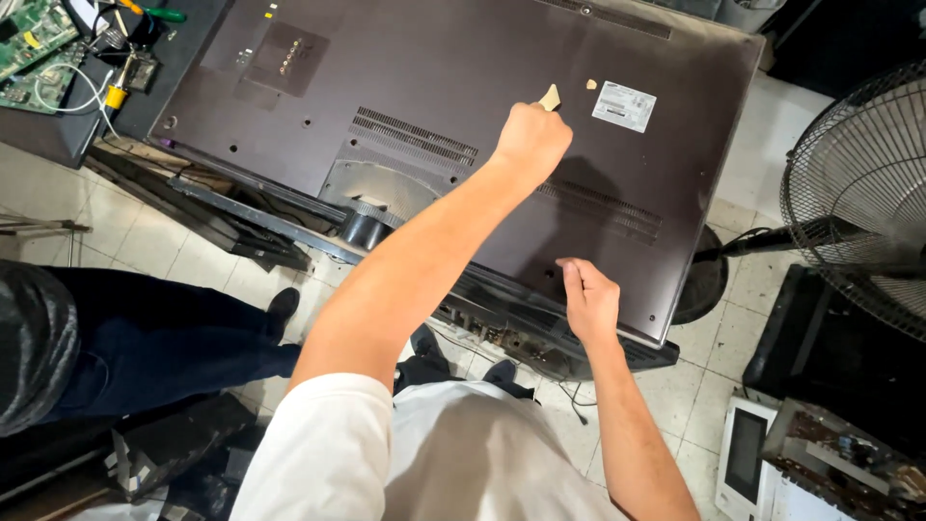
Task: Unscrewing the back panel of a television for repair
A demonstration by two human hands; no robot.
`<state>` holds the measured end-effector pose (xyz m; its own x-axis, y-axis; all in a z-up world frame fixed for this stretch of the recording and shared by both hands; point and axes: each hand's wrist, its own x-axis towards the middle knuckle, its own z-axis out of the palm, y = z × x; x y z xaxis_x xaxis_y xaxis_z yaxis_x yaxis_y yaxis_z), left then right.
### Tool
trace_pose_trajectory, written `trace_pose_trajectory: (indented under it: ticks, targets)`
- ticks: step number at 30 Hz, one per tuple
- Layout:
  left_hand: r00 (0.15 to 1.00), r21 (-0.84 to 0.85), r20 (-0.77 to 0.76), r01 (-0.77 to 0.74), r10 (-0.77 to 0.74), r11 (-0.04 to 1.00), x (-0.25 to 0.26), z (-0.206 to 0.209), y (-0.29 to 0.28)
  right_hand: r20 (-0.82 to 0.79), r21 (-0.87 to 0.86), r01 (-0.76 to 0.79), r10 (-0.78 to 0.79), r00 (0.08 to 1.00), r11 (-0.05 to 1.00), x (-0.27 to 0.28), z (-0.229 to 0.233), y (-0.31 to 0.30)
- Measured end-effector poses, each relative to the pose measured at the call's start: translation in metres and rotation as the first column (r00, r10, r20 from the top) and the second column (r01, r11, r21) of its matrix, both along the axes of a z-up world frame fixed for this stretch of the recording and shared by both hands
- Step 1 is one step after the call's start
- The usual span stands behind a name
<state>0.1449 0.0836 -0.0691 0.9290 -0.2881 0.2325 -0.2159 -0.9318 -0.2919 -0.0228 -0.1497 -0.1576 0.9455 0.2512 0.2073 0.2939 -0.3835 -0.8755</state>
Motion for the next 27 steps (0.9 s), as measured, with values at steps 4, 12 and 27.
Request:
trace_pose_trajectory:
  ticks: [4,12,27]
  targets:
    - [0.999,0.003,-0.031,0.011,-0.01,1.0,0.015,-0.007,-0.003,-0.013,-0.013,0.005,-0.005,1.0,1.0,0.001,0.005,0.001]
    - [0.995,0.001,-0.097,-0.007,0.007,1.0,0.022,-0.011,-0.005,0.001,-0.038,0.009,-0.009,1.0,0.999,0.004,0.005,0.003]
    - [0.997,-0.024,0.02,0.076,-0.076,0.997,0.026,-0.032,-0.008,-0.065,0.07,0.046,-0.041,0.997,0.996,0.018,-0.014,0.002]
